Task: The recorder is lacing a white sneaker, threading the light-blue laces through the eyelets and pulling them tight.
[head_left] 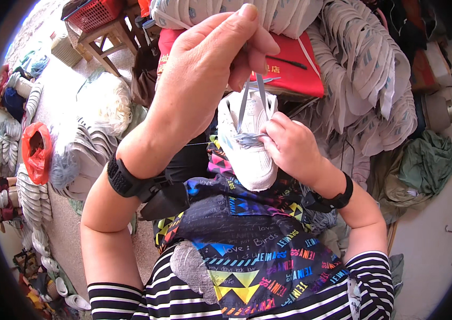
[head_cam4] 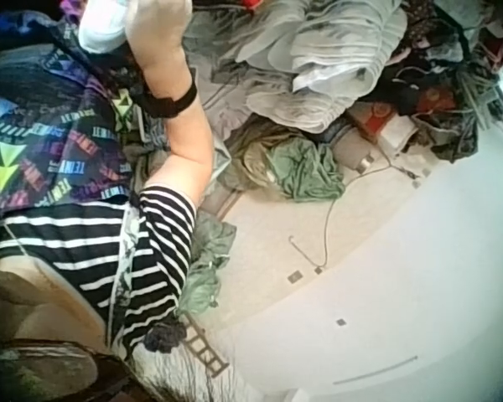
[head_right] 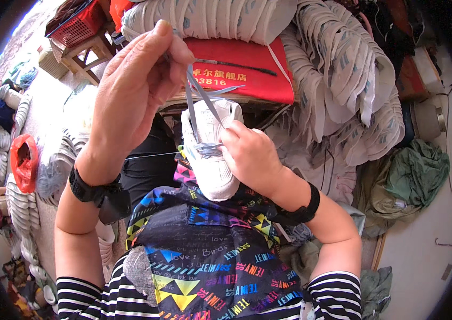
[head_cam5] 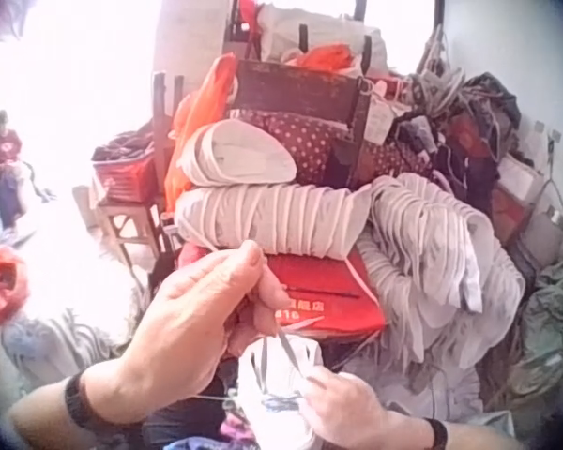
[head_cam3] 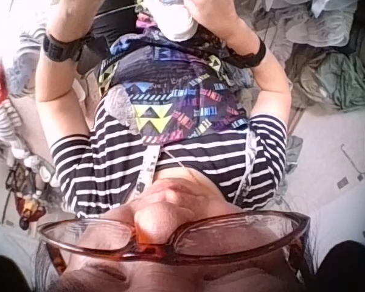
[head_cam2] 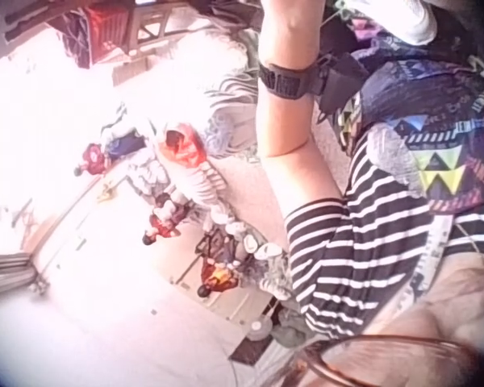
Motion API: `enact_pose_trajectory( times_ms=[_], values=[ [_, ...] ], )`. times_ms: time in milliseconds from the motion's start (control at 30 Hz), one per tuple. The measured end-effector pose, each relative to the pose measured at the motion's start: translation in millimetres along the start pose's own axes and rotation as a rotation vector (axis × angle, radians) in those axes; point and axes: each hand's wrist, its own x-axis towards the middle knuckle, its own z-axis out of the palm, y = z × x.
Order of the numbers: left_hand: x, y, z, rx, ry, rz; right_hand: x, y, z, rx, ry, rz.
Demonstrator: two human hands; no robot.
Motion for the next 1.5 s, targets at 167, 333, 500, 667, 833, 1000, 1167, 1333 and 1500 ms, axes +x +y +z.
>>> enact_pose_trajectory(
  times_ms=[167,333,500,667,833,1000,1167,1333,1500],
  values=[
    [-7.4,-2.9,-10.5,0.020,-0.021,-0.043,-2.1,9.0,-12.2,0.539,-0.242,0.423],
    [-11.5,27.6,-45.7,-0.309,-0.198,0.162,1.3,4.5,-19.2,0.378,0.025,0.464],
    [-31.3,28.9,-1.7,-0.042,-0.077,0.072,20.0,-26.3,-5.5,0.588,0.055,0.081],
    [-14.3,4.9,-38.2,-0.109,0.103,0.028,43.8,-9.4,-32.1,1.349,-0.046,0.385],
    [-22.5,-23.6,-111.5,-0.296,0.222,-0.013,26.7,56.7,-46.7,1.642,0.226,0.415],
    [-39.7,-47.0,-149.8,-0.326,0.292,-0.074,13.1,34.5,-51.2,1.046,-0.250,0.561],
    [-40.9,-48.1,-150.4,-0.261,0.417,-0.106,0.7,33.3,-13.7,0.328,-0.194,-0.003],
    [-51.7,-47.9,-161.5,-0.292,0.456,-0.143,-2.7,24.9,4.8,0.228,0.072,-0.022],
    [-72.3,-43.9,-249.2,-0.366,0.569,-0.141,-15.6,31.6,8.1,0.023,0.102,-0.116]
  ],
)
